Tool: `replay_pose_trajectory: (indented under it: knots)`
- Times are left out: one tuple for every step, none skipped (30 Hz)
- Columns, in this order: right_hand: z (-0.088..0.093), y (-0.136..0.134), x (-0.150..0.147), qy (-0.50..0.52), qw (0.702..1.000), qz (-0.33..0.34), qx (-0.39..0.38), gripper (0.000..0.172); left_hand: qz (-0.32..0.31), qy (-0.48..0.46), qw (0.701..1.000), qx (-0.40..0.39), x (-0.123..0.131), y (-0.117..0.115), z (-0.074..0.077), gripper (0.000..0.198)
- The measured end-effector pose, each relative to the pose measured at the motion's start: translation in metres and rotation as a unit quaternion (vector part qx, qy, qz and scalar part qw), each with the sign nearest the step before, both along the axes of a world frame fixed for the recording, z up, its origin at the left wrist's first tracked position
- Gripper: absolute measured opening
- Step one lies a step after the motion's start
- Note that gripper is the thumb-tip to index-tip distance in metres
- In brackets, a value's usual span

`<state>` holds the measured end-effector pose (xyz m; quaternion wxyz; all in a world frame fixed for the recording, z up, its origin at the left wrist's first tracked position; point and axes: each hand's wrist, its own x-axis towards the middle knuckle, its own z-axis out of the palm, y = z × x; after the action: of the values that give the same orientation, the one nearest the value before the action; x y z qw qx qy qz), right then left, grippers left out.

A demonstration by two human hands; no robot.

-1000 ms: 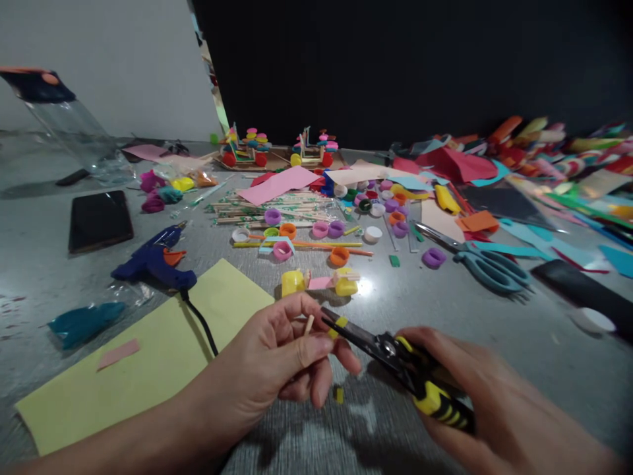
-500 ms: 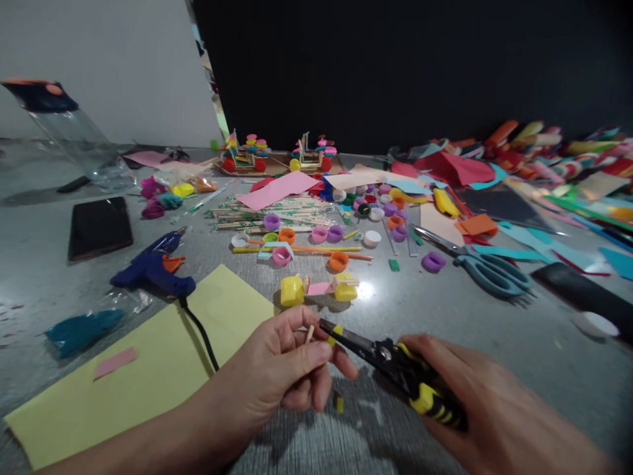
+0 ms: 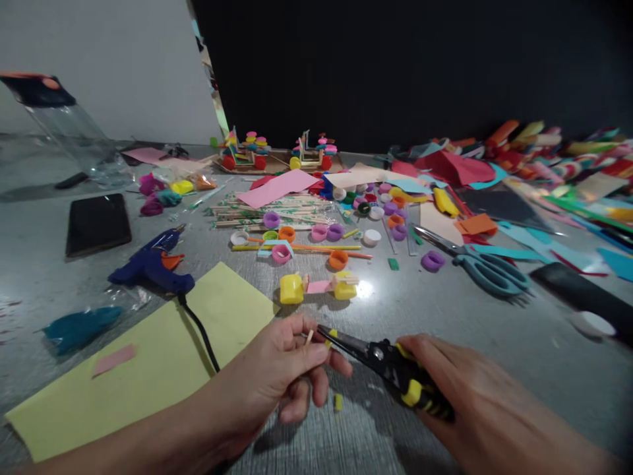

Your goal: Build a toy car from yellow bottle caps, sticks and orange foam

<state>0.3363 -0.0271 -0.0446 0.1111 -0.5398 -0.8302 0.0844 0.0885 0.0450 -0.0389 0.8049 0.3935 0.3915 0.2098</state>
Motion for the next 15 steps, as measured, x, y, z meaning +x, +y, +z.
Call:
replay_pose_trajectory:
  knots:
    - [0.0,0.0,0.0,-0.001,1.0,0.002,-0.001,0.024,0.003,-0.002,1.0,-0.002,0.0,0.0,0.001,0.008]
    - [0.001,0.001,0.0,-0.002,1.0,0.004,0.002,0.023,0.004,-0.004,1.0,-0.004,0.001,0.0,0.003,0.007]
    - [0.002,0.001,0.0,-0.003,1.0,0.005,0.006,0.023,0.005,-0.007,1.0,-0.006,0.001,0.0,0.004,0.007]
    - [0.003,0.001,0.0,-0.001,1.0,0.007,0.011,0.023,0.006,-0.008,1.0,-0.006,0.002,0.0,0.005,0.007]
    - [0.004,0.001,0.0,0.001,1.0,0.009,0.016,0.023,0.005,-0.009,1.0,-0.005,0.002,0.0,0.006,0.008]
    - [0.005,0.001,0.0,0.004,1.0,0.011,0.02,0.023,0.004,-0.009,1.0,-0.004,0.002,0.0,0.006,0.008]
    - [0.005,0.0,0.0,0.005,1.0,0.012,0.022,0.023,0.003,-0.008,1.0,-0.002,0.002,0.0,0.005,0.008]
    - [0.005,0.0,0.001,0.005,1.0,0.012,0.023,0.022,0.003,-0.005,1.0,0.0,0.002,0.0,0.004,0.009]
    - [0.005,-0.001,0.001,0.003,1.0,0.011,0.023,0.022,0.001,-0.002,1.0,0.003,0.002,0.001,0.003,0.009]
    - [0.004,-0.001,0.002,0.001,1.0,0.008,0.025,0.023,-0.001,0.002,1.0,0.007,0.001,0.0,0.002,0.009]
    - [0.004,-0.002,0.004,0.0,1.0,0.002,0.027,0.026,-0.006,0.007,1.0,0.011,0.001,0.0,0.001,0.009]
    - [0.003,-0.003,0.006,-0.001,1.0,-0.004,0.028,0.03,-0.017,0.013,1.0,0.014,0.001,-0.001,0.0,0.008]
    - [0.001,-0.003,0.01,-0.002,1.0,-0.011,0.027,0.034,-0.032,0.024,0.999,0.021,0.0,-0.002,0.0,0.007]
    - [0.0,-0.004,0.015,-0.004,0.999,-0.021,0.028,0.037,-0.045,0.042,0.997,0.038,0.0,-0.003,0.001,0.006]
    - [-0.002,-0.004,0.021,-0.007,0.999,-0.034,0.032,0.039,-0.059,0.067,0.994,0.066,-0.001,-0.005,0.002,0.005]
